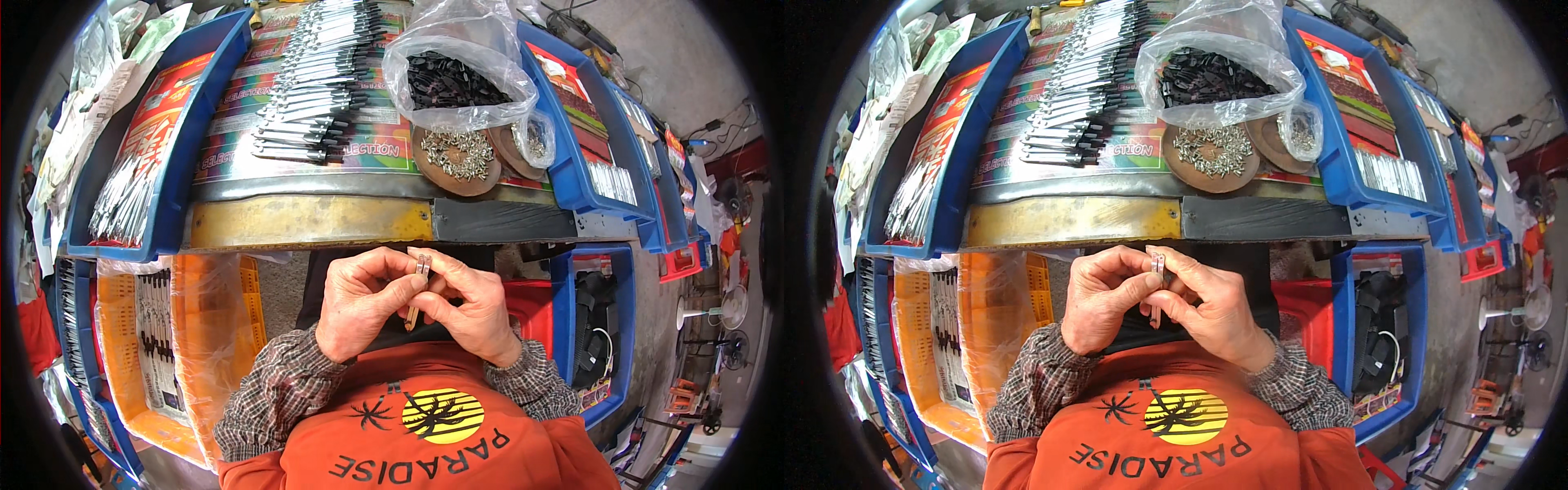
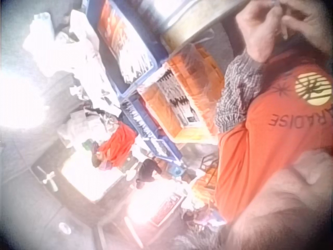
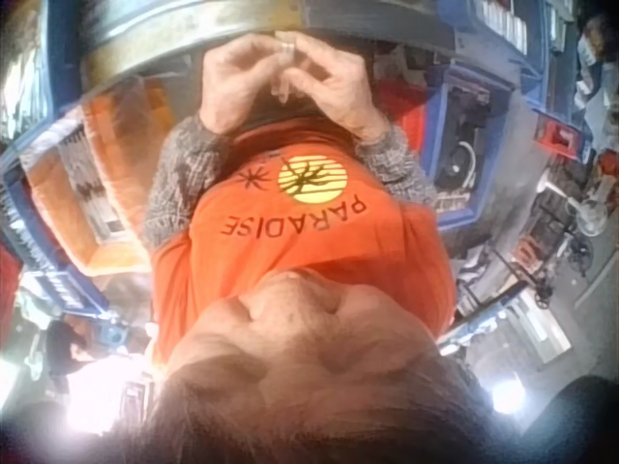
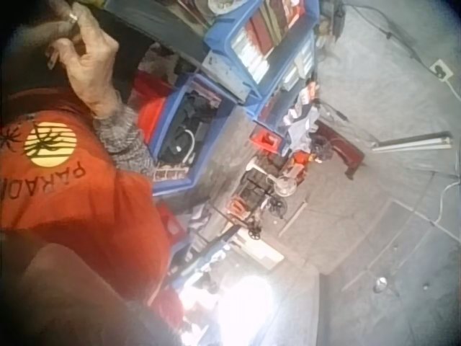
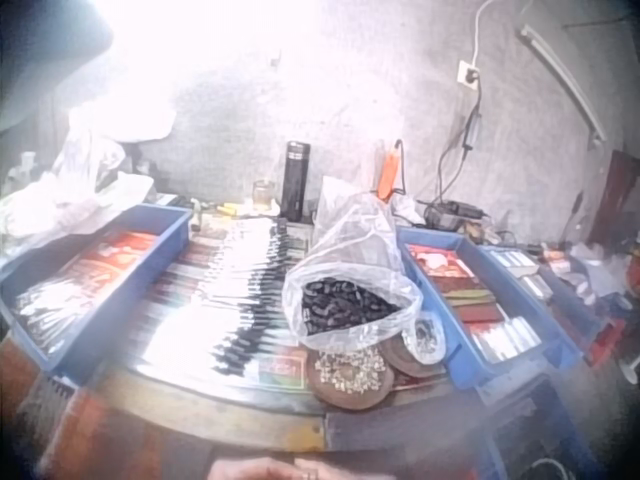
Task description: The person assembles small plastic housings and metal pins into a larger unit by hand, taking components from parts bins and placing them into a blue tray at a workbench.
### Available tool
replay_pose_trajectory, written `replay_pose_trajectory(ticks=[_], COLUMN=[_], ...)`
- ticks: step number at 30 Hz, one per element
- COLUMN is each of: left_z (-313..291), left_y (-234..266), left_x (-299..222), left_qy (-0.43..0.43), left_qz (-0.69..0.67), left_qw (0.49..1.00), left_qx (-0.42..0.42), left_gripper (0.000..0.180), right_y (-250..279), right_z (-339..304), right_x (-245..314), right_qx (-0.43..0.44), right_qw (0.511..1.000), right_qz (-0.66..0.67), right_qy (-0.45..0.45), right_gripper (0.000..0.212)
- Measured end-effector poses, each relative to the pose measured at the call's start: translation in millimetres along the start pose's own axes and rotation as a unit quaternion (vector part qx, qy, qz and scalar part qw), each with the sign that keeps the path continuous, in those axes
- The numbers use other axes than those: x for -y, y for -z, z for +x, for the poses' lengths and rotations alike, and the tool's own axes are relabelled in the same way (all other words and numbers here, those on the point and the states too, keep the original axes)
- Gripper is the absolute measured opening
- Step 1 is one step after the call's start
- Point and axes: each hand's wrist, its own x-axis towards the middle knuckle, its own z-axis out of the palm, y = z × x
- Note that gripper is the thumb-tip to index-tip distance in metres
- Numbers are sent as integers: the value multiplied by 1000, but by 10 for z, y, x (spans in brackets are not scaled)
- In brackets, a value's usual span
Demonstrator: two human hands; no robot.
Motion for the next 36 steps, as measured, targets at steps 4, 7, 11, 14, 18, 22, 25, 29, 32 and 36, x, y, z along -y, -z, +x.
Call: replay_pose_trajectory(ticks=[4,7,11,14,18,22,25,29,32,36], left_z=[-19,-30,-34,-40,-73,-54,10,38,54,104], left_y=[71,65,55,38,-95,-181,-173,-186,-174,-90], left_x=[-32,-112,-136,-116,-57,9,26,-55,-133,-177], left_qy=[29,84,105,64,-59,-133,-219,-247,-253,-290], left_qz=[10,35,35,65,166,221,307,366,385,428], left_qw=[998,991,985,989,984,966,926,895,886,855], left_qx=[51,99,135,117,19,-18,-38,-56,-60,-45], left_gripper=[8,6,5,9,16,18,17,16,15,19], right_y=[177,296,328,330,303,241,211,202,262,577], right_z=[55,109,97,80,97,122,134,173,240,555], right_x=[9,-4,45,8,-20,-74,-92,-66,32,208], right_qx=[10,93,123,102,36,1,-16,-27,1,57], right_qw=[999,992,980,980,989,988,989,991,995,988], right_qz=[50,76,155,168,140,145,141,121,101,-130], right_qy=[-3,22,-16,-13,22,46,51,43,15,67], right_gripper=[26,17,11,11,10,10,10,10,11,13])
